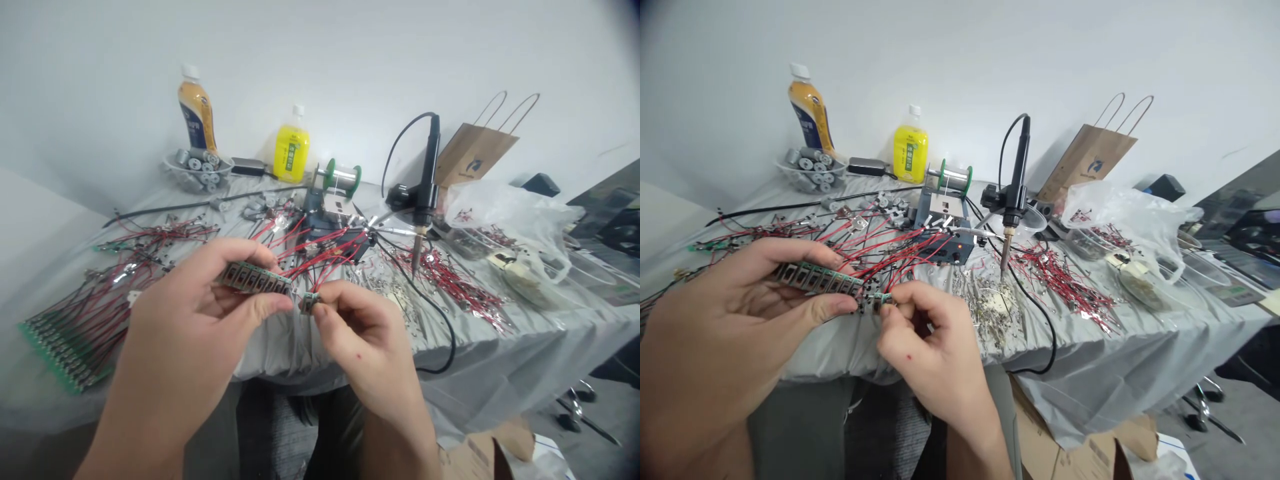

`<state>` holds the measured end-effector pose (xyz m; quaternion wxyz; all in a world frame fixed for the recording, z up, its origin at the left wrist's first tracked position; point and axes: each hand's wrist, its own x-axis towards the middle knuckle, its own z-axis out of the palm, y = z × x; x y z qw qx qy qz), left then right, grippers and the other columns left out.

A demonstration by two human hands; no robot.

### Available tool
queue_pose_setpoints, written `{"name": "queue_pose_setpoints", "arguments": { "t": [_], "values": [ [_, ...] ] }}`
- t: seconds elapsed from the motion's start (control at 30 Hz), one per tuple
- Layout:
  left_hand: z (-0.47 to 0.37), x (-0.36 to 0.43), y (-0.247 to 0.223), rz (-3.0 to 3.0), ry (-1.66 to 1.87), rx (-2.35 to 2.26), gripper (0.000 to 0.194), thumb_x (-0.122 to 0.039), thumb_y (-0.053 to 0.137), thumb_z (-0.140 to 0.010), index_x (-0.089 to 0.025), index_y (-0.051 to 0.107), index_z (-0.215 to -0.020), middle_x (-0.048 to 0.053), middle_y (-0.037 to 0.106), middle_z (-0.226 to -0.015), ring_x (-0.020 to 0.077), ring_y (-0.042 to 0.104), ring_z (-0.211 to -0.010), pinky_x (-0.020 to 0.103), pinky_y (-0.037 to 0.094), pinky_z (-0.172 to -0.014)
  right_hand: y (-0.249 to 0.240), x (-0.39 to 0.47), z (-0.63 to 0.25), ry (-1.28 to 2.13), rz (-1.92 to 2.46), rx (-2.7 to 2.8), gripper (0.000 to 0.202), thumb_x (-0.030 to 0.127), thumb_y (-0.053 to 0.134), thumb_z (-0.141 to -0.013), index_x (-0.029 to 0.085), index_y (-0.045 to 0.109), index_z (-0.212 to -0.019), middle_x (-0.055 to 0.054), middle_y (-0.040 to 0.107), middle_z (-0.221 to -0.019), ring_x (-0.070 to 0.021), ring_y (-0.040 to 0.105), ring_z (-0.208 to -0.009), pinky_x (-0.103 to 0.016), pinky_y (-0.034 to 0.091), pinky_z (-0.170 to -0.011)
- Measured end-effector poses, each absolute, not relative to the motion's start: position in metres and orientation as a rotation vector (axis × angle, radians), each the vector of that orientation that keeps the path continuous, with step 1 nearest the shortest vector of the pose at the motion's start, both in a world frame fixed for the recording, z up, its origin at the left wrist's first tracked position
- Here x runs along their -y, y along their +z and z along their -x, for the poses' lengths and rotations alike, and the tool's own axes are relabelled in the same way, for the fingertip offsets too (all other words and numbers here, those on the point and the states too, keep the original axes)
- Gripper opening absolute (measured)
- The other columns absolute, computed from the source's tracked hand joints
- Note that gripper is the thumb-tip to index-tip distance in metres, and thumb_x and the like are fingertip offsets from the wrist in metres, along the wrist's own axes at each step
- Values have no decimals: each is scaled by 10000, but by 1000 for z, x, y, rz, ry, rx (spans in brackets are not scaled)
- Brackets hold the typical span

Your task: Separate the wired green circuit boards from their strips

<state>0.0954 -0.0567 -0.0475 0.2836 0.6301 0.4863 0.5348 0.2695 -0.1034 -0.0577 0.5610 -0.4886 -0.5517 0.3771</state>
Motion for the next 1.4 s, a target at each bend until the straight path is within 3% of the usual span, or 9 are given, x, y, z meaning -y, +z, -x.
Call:
{"name": "queue_pose_setpoints", "arguments": {
  "t": [0.33, 0.5, 0.57, 0.77, 0.97, 1.1, 1.2, 1.33, 1.4],
  "values": [
    [-92, 52, -60, -1722, 1592, -1389, 356, -347, 984, -736, -405, 810, -1040, -141, 823, -841, 101, 804, -643, 54, 587, -539, -52, 106, -280, 635, 1288, 1316, 173, 199, 629, -917, 187, 646, -746, 73, 456, -626, -71, 372, -565, -203, 281, -495],
    [-90, 52, -60, -1691, 1615, -1371, 354, -313, 969, -755, -391, 812, -1063, -133, 833, -893, 104, 821, -695, 65, 623, -628, -53, 106, -282, 565, 1344, 1275, 169, 233, 636, -932, 189, 668, -772, 70, 486, -629, -73, 390, -559, -206, 282, -490],
    [-91, 52, -59, -1663, 1659, -1398, 339, -297, 969, -743, -374, 821, -1038, -129, 825, -856, 84, 797, -647, 43, 593, -594, -53, 106, -283, 541, 1354, 1278, 170, 232, 634, -937, 190, 675, -778, 71, 487, -627, -73, 386, -558, -207, 281, -489],
    [-95, 55, -57, -1613, 1698, -1428, 363, -371, 987, -708, -352, 828, -1034, -87, 834, -851, 134, 787, -616, 121, 594, -503, -52, 104, -279, 646, 1309, 1363, 172, 189, 621, -917, 191, 625, -746, 78, 450, -621, -72, 360, -560, -205, 286, -493],
    [-100, 59, -54, -1753, 1550, -1352, 235, -340, 917, -761, -396, 817, -967, -106, 793, -740, 132, 730, -518, 171, 615, -472, -54, 108, -271, 800, 1291, 1415, 159, 160, 617, -884, 208, 558, -745, 78, 409, -650, -79, 351, -585, -214, 289, -515],
    [-103, 61, -55, -1718, 1598, -1380, 223, -344, 897, -785, -402, 813, -982, -88, 812, -813, 154, 736, -549, 228, 628, -469, -51, 110, -270, 839, 1303, 1473, 196, 172, 604, -876, 213, 514, -706, 76, 381, -631, -86, 342, -587, -234, 286, -524],
    [-104, 62, -56, -1664, 1642, -1424, 248, -403, 922, -793, -406, 812, -1015, -102, 833, -888, 136, 764, -616, 189, 614, -506, -50, 109, -271, 875, 1308, 1499, 181, 186, 605, -860, 213, 526, -700, 72, 388, -626, -94, 340, -593, -251, 286, -531],
    [-105, 59, -58, -1566, 1713, -1463, 322, -464, 978, -744, -386, 827, -1017, -116, 780, -696, 101, 717, -525, 125, 523, -451, -48, 110, -271, 893, 1309, 1499, 187, 187, 598, -841, 223, 498, -687, 69, 388, -629, -101, 341, -599, -258, 284, -530],
    [-106, 57, -59, -1519, 1728, -1488, 375, -448, 996, -719, -386, 830, -1049, -109, 788, -698, 111, 735, -547, 113, 498, -434, -49, 112, -272, 878, 1313, 1517, 198, 179, 596, -841, 225, 486, -683, 72, 382, -621, -100, 332, -592, -260, 279, -528]
  ]
}}
